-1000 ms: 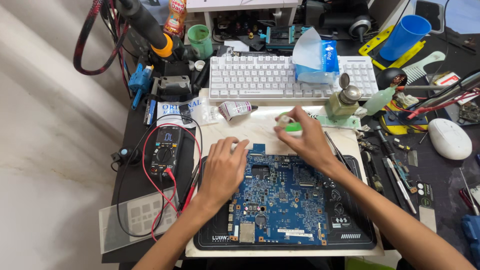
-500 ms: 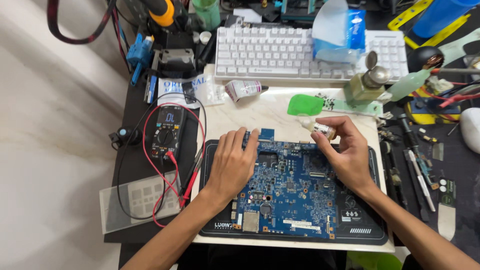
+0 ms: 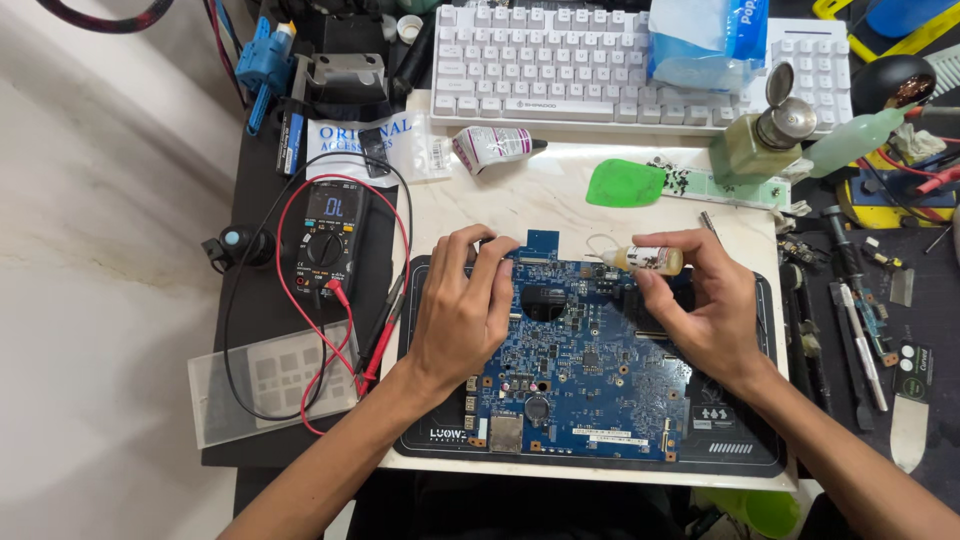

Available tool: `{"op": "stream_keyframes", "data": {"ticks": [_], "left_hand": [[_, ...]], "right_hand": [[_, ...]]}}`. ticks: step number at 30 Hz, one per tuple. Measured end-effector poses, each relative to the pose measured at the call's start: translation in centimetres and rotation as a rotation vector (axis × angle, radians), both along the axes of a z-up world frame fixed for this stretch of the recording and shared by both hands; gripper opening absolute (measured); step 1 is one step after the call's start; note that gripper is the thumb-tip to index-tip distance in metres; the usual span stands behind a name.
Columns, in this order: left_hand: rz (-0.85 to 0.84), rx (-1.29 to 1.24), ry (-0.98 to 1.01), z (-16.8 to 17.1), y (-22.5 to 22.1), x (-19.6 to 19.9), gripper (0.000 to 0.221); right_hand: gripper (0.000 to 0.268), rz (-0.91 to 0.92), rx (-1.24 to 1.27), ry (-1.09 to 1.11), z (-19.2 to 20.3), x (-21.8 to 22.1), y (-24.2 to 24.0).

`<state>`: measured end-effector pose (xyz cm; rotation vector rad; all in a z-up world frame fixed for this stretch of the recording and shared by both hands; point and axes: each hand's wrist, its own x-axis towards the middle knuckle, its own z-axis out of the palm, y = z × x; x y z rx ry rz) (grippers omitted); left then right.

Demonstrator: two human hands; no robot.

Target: The person uses a heat gun and tweezers to remove or attach components on a circuit board, then checks electrical points using a multimeter and applies liquid from a bottle.

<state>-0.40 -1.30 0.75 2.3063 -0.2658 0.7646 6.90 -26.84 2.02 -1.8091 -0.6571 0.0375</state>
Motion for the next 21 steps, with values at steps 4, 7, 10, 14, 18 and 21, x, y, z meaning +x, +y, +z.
{"op": "stream_keyframes", "data": {"ticks": [4, 7, 10, 14, 18, 21], "left_hand": [[-0.006, -0.006, 0.015, -0.1, 0.0, -0.1, 0.022], [-0.007, 0.005, 0.023, -0.3, 0.0, -0.1, 0.023], [-0.014, 0.057, 0.064, -0.6, 0.0, 0.1, 0.025], [-0.029, 0.123, 0.105, -1.1, 0.1, 0.5, 0.029], [-0.028, 0.13, 0.11, -1.2, 0.1, 0.5, 0.029], [-0.021, 0.105, 0.113, -1.2, 0.0, 0.5, 0.029]], "right_hand": [[0.029, -0.044, -0.201, -0.252, 1.0, -0.3, 0.2], [0.028, -0.008, -0.159, -0.158, 1.1, -0.6, 0.8], [0.027, 0.013, -0.173, -0.028, 0.8, -0.6, 1.6], [0.026, 0.035, -0.187, -0.023, 0.4, 0.0, 2.2], [0.025, 0.045, -0.209, -0.05, 0.1, 0.3, 2.6], [0.028, 0.007, -0.277, -0.049, -0.2, 0.3, 2.8]]}}
